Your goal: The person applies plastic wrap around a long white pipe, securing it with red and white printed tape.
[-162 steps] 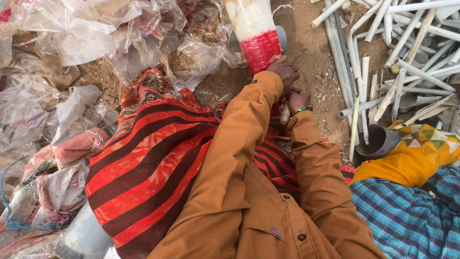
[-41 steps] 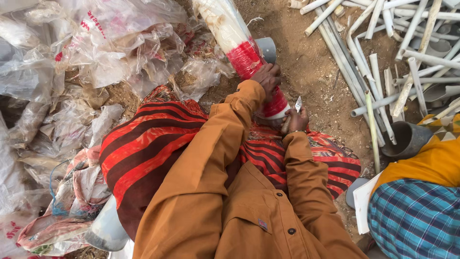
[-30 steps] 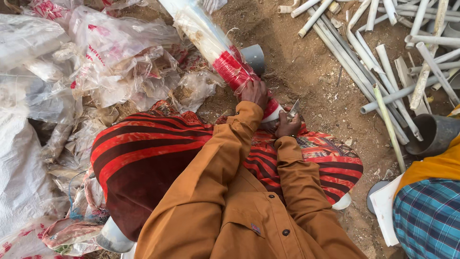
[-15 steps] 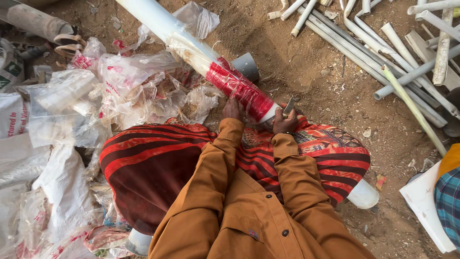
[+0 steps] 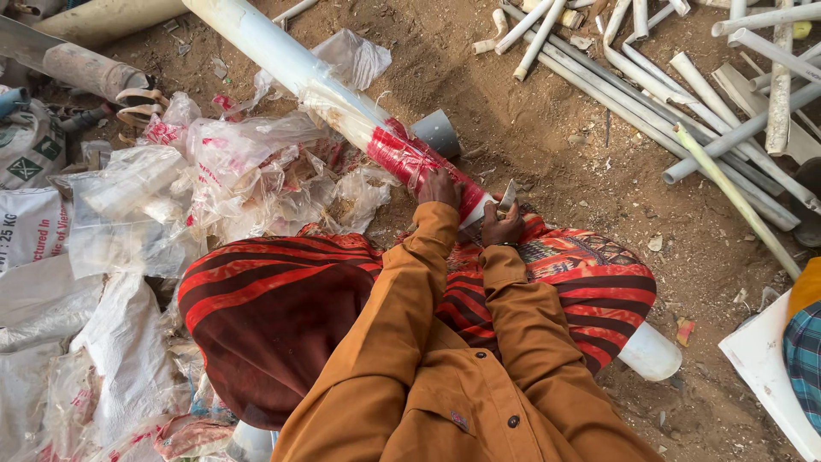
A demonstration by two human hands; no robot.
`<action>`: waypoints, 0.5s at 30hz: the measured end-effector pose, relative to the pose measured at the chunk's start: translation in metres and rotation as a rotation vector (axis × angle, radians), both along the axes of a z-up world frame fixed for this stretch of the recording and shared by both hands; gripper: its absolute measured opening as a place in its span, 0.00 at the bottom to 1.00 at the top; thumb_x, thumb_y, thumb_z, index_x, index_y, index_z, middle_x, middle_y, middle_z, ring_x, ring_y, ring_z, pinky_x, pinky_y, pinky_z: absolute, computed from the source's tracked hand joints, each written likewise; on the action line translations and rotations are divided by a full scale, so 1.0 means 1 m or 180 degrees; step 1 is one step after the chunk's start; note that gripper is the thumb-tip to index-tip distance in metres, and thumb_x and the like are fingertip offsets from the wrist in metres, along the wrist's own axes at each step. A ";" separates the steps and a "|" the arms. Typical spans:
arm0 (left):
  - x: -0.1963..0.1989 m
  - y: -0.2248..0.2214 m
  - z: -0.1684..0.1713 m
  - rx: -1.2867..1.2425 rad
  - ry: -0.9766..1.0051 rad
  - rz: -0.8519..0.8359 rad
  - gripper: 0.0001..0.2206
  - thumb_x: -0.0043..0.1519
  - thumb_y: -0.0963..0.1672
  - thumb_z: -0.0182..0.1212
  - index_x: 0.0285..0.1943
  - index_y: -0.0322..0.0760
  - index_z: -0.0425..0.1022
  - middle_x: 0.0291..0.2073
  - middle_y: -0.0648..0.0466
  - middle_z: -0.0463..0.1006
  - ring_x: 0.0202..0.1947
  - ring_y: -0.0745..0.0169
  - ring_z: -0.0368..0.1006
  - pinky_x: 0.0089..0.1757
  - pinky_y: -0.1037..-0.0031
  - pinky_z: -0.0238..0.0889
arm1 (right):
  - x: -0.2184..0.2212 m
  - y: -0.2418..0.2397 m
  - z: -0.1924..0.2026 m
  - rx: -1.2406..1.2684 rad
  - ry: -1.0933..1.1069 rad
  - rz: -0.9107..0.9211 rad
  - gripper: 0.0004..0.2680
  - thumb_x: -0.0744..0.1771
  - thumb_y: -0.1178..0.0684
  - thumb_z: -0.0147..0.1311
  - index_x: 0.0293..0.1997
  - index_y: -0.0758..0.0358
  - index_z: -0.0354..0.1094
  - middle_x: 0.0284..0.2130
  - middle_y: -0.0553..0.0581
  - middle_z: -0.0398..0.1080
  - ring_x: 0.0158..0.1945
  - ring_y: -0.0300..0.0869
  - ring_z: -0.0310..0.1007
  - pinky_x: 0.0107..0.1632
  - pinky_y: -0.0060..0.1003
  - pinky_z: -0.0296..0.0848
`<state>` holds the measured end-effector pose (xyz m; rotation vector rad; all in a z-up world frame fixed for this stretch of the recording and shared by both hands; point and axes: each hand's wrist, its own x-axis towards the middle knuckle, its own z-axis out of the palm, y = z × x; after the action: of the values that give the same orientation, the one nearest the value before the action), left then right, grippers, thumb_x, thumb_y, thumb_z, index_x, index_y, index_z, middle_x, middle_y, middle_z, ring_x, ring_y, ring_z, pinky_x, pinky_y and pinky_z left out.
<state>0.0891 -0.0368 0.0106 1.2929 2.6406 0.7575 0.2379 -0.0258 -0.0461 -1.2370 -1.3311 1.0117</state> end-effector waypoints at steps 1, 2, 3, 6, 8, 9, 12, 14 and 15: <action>-0.001 0.004 -0.006 -0.0073 0.0018 -0.0011 0.16 0.57 0.47 0.66 0.45 0.28 0.75 0.44 0.33 0.75 0.42 0.34 0.77 0.41 0.52 0.72 | -0.001 -0.002 0.001 -0.0325 0.0034 0.0049 0.09 0.65 0.54 0.60 0.47 0.63 0.72 0.27 0.55 0.75 0.25 0.42 0.75 0.34 0.39 0.74; -0.004 0.009 -0.013 -0.0164 0.0009 -0.0003 0.12 0.61 0.45 0.62 0.45 0.29 0.76 0.44 0.33 0.76 0.43 0.35 0.77 0.42 0.52 0.72 | -0.001 -0.003 0.002 -0.0107 -0.0085 -0.0003 0.08 0.65 0.54 0.61 0.46 0.63 0.72 0.27 0.55 0.75 0.27 0.42 0.76 0.35 0.39 0.74; -0.008 0.017 -0.019 -0.0251 0.0005 -0.0007 0.09 0.65 0.44 0.58 0.46 0.30 0.77 0.44 0.34 0.78 0.44 0.36 0.78 0.42 0.52 0.73 | -0.002 -0.004 0.004 0.0115 -0.0199 -0.0065 0.08 0.65 0.55 0.61 0.45 0.63 0.73 0.27 0.56 0.75 0.28 0.43 0.76 0.36 0.40 0.75; -0.018 0.032 -0.038 -0.0351 -0.0018 -0.0099 0.09 0.66 0.43 0.57 0.44 0.30 0.78 0.43 0.34 0.79 0.44 0.37 0.79 0.44 0.53 0.74 | 0.002 -0.008 0.013 0.0568 -0.0215 -0.0052 0.07 0.65 0.56 0.60 0.45 0.64 0.72 0.28 0.56 0.76 0.29 0.42 0.77 0.36 0.39 0.75; -0.024 0.035 -0.046 -0.0130 0.0057 -0.0214 0.09 0.61 0.43 0.59 0.42 0.27 0.77 0.41 0.33 0.79 0.42 0.36 0.78 0.43 0.53 0.73 | 0.002 -0.007 0.021 0.0482 -0.0029 0.0042 0.07 0.66 0.56 0.58 0.46 0.64 0.71 0.27 0.56 0.75 0.27 0.40 0.77 0.34 0.37 0.75; -0.027 0.031 -0.051 0.0078 0.0131 -0.0286 0.10 0.59 0.43 0.60 0.41 0.26 0.76 0.39 0.32 0.78 0.40 0.34 0.77 0.42 0.52 0.72 | 0.002 -0.009 0.024 0.0264 0.0100 0.0103 0.07 0.66 0.55 0.58 0.47 0.64 0.70 0.25 0.56 0.74 0.25 0.40 0.76 0.33 0.37 0.74; -0.040 0.014 -0.055 0.0253 0.0246 -0.0110 0.11 0.57 0.43 0.62 0.39 0.25 0.76 0.36 0.33 0.78 0.38 0.33 0.76 0.41 0.50 0.70 | 0.004 -0.010 0.030 -0.0075 0.0226 0.0142 0.08 0.66 0.55 0.57 0.47 0.64 0.70 0.23 0.57 0.74 0.22 0.40 0.75 0.31 0.37 0.73; -0.055 -0.008 -0.053 0.0293 0.0243 0.0131 0.10 0.59 0.44 0.63 0.38 0.26 0.77 0.35 0.34 0.79 0.37 0.33 0.76 0.41 0.50 0.69 | 0.007 -0.012 0.027 -0.0152 0.0163 0.0130 0.08 0.66 0.55 0.57 0.47 0.64 0.70 0.23 0.57 0.74 0.22 0.40 0.75 0.31 0.37 0.74; -0.071 -0.015 -0.047 0.0400 0.0247 0.0248 0.10 0.60 0.44 0.63 0.38 0.27 0.77 0.36 0.35 0.79 0.37 0.34 0.76 0.41 0.50 0.69 | 0.004 -0.007 0.026 -0.0116 0.0129 0.0130 0.08 0.66 0.55 0.57 0.47 0.64 0.70 0.23 0.57 0.74 0.23 0.40 0.76 0.31 0.37 0.74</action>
<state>0.0176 -0.0516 -0.0363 1.2802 2.7592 0.9162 0.2422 -0.0325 -0.0201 -1.2146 -1.3166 1.0887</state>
